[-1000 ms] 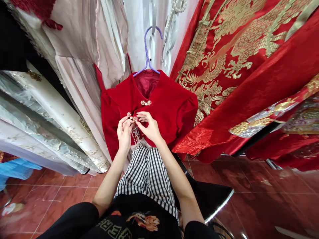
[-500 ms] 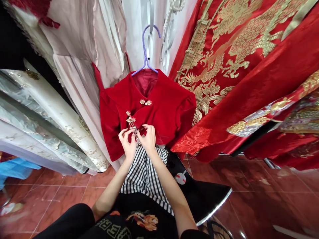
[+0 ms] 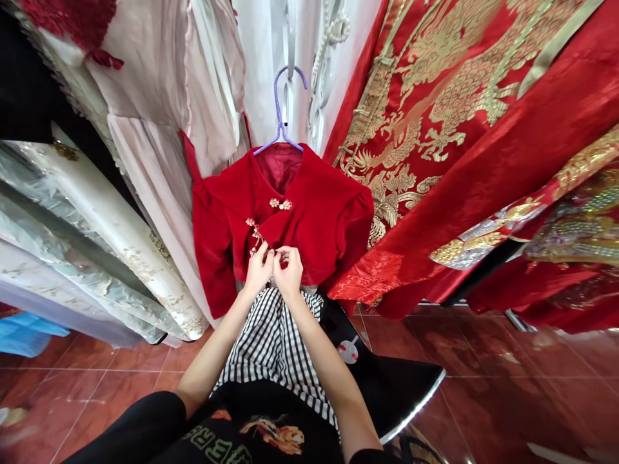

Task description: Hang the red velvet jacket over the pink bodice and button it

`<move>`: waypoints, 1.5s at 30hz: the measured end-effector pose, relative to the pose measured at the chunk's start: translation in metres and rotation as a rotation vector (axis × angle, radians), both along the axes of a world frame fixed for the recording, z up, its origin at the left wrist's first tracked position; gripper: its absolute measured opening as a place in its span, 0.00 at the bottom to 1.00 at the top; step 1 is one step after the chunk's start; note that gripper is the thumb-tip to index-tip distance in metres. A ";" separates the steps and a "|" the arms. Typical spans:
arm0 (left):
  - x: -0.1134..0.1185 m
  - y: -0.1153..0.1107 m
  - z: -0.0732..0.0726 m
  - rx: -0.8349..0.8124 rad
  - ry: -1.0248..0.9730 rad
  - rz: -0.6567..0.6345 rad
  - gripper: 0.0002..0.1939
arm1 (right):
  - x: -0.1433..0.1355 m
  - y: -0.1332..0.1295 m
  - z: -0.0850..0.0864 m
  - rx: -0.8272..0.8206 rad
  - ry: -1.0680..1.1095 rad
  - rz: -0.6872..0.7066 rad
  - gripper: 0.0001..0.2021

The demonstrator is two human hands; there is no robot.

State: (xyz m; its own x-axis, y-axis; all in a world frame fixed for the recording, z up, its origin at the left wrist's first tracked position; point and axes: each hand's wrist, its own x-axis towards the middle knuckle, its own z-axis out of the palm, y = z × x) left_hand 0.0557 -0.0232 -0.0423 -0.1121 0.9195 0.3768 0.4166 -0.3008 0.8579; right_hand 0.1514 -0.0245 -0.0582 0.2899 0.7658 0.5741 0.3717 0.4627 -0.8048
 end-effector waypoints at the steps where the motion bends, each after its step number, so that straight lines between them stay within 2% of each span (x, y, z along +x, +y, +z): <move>1: 0.002 -0.006 0.002 0.020 0.008 0.016 0.17 | -0.001 -0.006 -0.003 -0.016 0.037 0.012 0.05; 4: 0.005 -0.022 0.006 0.060 0.011 0.144 0.15 | -0.007 -0.022 -0.014 -0.098 0.098 0.094 0.06; 6: 0.005 -0.026 0.007 0.037 -0.033 0.155 0.17 | -0.010 -0.028 -0.020 -0.147 0.045 0.196 0.09; 8: 0.002 -0.023 0.007 -0.001 -0.091 0.068 0.20 | -0.013 -0.029 -0.023 -0.185 -0.023 0.261 0.17; 12: -0.009 -0.003 0.006 -0.086 -0.131 -0.108 0.28 | -0.015 -0.019 -0.026 -0.239 -0.074 0.202 0.33; 15: -0.012 0.008 0.004 -0.203 -0.133 -0.249 0.37 | -0.012 -0.013 -0.027 -0.233 -0.119 0.200 0.38; 17: -0.008 0.010 0.004 -0.246 -0.115 -0.254 0.42 | -0.009 -0.012 -0.026 -0.220 -0.141 0.222 0.39; 19: 0.000 0.004 0.007 -0.278 -0.055 -0.145 0.47 | -0.004 -0.014 -0.023 -0.206 -0.152 0.242 0.38; 22: 0.010 -0.017 0.013 -0.302 0.041 0.018 0.52 | 0.001 -0.020 -0.019 -0.204 -0.155 0.272 0.37; 25: 0.008 -0.046 0.015 -0.259 0.046 0.085 0.54 | 0.005 -0.024 -0.016 -0.200 -0.148 0.299 0.34; 27: 0.000 -0.064 0.012 -0.226 0.025 0.114 0.52 | 0.009 -0.024 -0.015 -0.196 -0.149 0.280 0.34; 32: -0.023 -0.100 0.002 -0.231 0.077 0.186 0.32 | 0.022 -0.019 -0.012 -0.191 -0.178 0.205 0.36; 34: -0.026 -0.112 0.003 -0.227 0.042 0.196 0.32 | 0.024 -0.020 -0.009 -0.167 -0.175 0.201 0.35; 36: -0.026 -0.120 0.007 -0.218 -0.027 0.173 0.37 | 0.024 -0.021 -0.005 -0.146 -0.151 0.192 0.32; 40: -0.026 -0.116 0.008 -0.270 -0.176 0.032 0.46 | 0.022 -0.025 -0.004 -0.134 -0.095 0.157 0.25; 43: -0.030 -0.096 -0.002 -0.270 -0.252 0.036 0.48 | 0.025 -0.029 -0.007 -0.137 -0.156 0.084 0.23; 45: -0.034 -0.080 -0.013 -0.273 -0.307 0.033 0.49 | 0.029 -0.032 -0.007 -0.124 -0.227 -0.039 0.22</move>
